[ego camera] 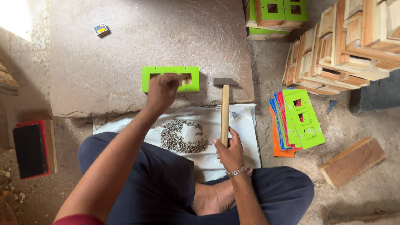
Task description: The person sits on the floor and assembles small wooden boxes by hammering nails into pre-drilled holes. They use a hammer to drive nails into red and green wooden frames, then place the completed boxes into a stack.
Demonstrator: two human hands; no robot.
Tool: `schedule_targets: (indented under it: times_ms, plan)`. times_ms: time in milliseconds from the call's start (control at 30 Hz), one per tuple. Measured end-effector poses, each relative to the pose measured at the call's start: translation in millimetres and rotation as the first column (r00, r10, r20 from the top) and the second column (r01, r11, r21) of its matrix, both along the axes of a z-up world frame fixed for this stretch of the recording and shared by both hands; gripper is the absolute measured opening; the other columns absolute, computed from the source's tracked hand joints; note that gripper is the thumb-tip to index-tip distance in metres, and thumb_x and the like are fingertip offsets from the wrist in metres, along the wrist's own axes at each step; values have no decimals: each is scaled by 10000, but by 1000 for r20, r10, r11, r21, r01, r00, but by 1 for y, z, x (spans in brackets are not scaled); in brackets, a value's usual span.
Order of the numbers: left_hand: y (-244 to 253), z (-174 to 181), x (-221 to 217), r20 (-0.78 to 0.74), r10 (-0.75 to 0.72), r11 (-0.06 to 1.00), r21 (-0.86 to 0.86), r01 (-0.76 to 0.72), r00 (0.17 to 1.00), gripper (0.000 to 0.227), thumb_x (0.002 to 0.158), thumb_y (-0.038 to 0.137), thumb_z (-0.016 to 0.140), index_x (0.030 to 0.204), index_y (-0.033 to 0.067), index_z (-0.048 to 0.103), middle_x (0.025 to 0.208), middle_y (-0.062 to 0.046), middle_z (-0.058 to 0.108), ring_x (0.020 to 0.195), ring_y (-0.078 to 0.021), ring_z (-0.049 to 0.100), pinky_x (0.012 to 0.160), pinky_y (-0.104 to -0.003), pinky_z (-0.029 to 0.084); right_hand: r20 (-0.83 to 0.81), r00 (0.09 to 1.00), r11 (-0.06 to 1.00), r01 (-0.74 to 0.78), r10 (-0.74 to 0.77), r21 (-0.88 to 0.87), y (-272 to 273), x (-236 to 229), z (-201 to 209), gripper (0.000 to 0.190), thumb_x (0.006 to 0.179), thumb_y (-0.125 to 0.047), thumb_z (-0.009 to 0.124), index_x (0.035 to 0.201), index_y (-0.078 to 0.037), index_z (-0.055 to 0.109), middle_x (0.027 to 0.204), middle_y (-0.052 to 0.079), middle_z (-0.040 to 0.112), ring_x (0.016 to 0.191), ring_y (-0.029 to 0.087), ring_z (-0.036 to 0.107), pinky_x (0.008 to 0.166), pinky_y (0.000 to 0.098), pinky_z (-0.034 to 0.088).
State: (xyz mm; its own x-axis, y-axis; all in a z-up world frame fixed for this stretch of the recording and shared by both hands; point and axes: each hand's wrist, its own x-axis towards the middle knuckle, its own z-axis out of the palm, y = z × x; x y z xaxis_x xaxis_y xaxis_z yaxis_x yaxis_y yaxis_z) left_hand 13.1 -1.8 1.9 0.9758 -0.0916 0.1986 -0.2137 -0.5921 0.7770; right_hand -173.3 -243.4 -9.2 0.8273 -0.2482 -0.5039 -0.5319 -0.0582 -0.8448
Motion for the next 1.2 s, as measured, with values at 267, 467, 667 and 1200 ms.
schedule_targets:
  times_ms: [267,467,667,1200]
  plan:
    - [-8,-13,47,73,-46,997,59,42,996,127,957,59,704,1048,83,788,1024,-79,749,881,-193,737,816,-327,622,-33,999,1000,-8,8,15,0,6,8,719,850,-121,746,1488,-53,422,846,68,713,609,79,597,473,240,511]
    - [-10,-24,51,24,-58,998,40,57,998,106,979,70,704,1058,91,771,1022,-52,743,905,-167,741,823,-295,627,-22,1000,997,-6,8,73,2,8,9,690,872,-108,730,1484,-19,423,855,67,696,600,71,592,486,226,510]
    - [-10,-23,50,43,-37,995,94,33,998,83,943,109,750,1015,111,790,992,-34,740,887,-159,726,791,-314,609,-68,998,993,24,-16,119,2,8,7,674,874,-122,732,1473,-21,438,846,90,698,552,84,577,452,244,492]
    - [-7,-30,54,-35,-23,997,78,26,999,59,947,189,740,971,182,794,1052,1,738,938,-121,705,818,-289,604,-117,992,878,103,-54,468,17,39,35,539,1026,-220,601,1488,-58,375,797,76,558,479,80,474,372,236,412]
